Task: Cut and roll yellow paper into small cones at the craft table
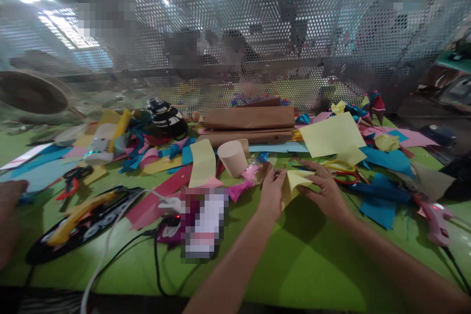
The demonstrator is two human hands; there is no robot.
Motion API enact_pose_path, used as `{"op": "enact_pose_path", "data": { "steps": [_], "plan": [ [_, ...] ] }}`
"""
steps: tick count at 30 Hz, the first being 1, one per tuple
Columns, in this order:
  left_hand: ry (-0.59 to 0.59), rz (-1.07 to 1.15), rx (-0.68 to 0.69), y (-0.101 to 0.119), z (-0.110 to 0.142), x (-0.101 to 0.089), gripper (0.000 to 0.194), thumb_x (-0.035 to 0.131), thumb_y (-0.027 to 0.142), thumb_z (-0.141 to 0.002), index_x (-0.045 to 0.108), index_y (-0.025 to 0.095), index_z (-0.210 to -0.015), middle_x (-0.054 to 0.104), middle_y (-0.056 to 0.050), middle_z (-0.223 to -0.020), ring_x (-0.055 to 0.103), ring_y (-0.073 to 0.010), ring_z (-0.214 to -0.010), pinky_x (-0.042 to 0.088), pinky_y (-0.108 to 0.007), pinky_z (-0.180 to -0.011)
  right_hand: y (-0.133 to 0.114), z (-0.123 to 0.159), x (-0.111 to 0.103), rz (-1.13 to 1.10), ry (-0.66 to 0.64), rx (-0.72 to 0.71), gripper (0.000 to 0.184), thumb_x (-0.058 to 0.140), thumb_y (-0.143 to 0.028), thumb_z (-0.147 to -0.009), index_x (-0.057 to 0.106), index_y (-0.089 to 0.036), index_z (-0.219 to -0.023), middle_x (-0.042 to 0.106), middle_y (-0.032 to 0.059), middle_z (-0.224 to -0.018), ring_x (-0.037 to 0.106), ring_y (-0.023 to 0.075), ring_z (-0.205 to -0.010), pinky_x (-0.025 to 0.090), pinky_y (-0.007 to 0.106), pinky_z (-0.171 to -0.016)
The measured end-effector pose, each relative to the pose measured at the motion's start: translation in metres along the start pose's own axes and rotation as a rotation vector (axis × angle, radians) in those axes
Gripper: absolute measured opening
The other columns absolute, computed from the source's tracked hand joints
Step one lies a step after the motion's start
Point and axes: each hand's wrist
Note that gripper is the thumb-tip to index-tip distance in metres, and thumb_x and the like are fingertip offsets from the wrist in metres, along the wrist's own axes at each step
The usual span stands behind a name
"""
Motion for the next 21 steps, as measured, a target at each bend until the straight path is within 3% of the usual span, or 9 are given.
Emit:
{"op": "enact_pose_path", "data": {
  "steps": [6,14,18,21],
  "plan": [
    [0.009,-0.044,0.041,-0.002,0.001,-0.001,0.032,0.077,0.042,-0.073,0.058,0.021,-0.088,0.065,0.001,-0.08,0.064,-0.015,-0.075,0.051,-0.028,-0.072,0.006,0.002,0.004,-0.102,0.054,0.073,0.012,0.07,-0.032,-0.086,0.079,-0.03,-0.095,0.06,0.006,-0.136,0.048,0.03,-0.13,0.035,0.05,-0.11],
    [-0.08,-0.015,0.035,0.006,0.001,-0.001,0.038,0.085,0.038,-0.065,0.066,0.016,-0.09,0.069,-0.003,-0.084,0.065,-0.0166,-0.075,0.052,-0.03,-0.072,0.009,0.0,0.001,-0.281,0.011,0.161,0.023,0.071,-0.022,-0.076,0.075,-0.024,-0.098,0.06,0.0081,-0.134,0.052,0.0291,-0.127,0.036,0.046,-0.11],
    [-0.062,0.028,0.023,0.009,-0.001,-0.003,0.039,0.086,0.039,-0.064,0.065,0.017,-0.088,0.068,-0.001,-0.078,0.065,-0.0158,-0.07,0.052,-0.029,-0.068,0.007,0.001,-0.008,-0.496,-0.052,0.206,0.028,0.068,-0.021,-0.074,0.069,-0.025,-0.101,0.058,0.0063,-0.137,0.053,0.0283,-0.126,0.044,0.041,-0.101],
    [-0.076,0.042,0.009,0.01,-0.003,-0.006,0.038,0.087,0.038,-0.064,0.065,0.018,-0.086,0.067,0.0,-0.078,0.064,-0.0141,-0.069,0.051,-0.028,-0.067,0.004,-0.002,-0.016,-0.62,-0.003,0.286,0.029,0.062,-0.025,-0.079,0.064,-0.026,-0.108,0.064,0.0065,-0.123,0.06,0.0253,-0.114,0.049,0.037,-0.091]
  ]
}}
Point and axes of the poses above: each hand's wrist, its own z-axis away from the middle knuckle, its own x-axis out of the palm, y = z × x
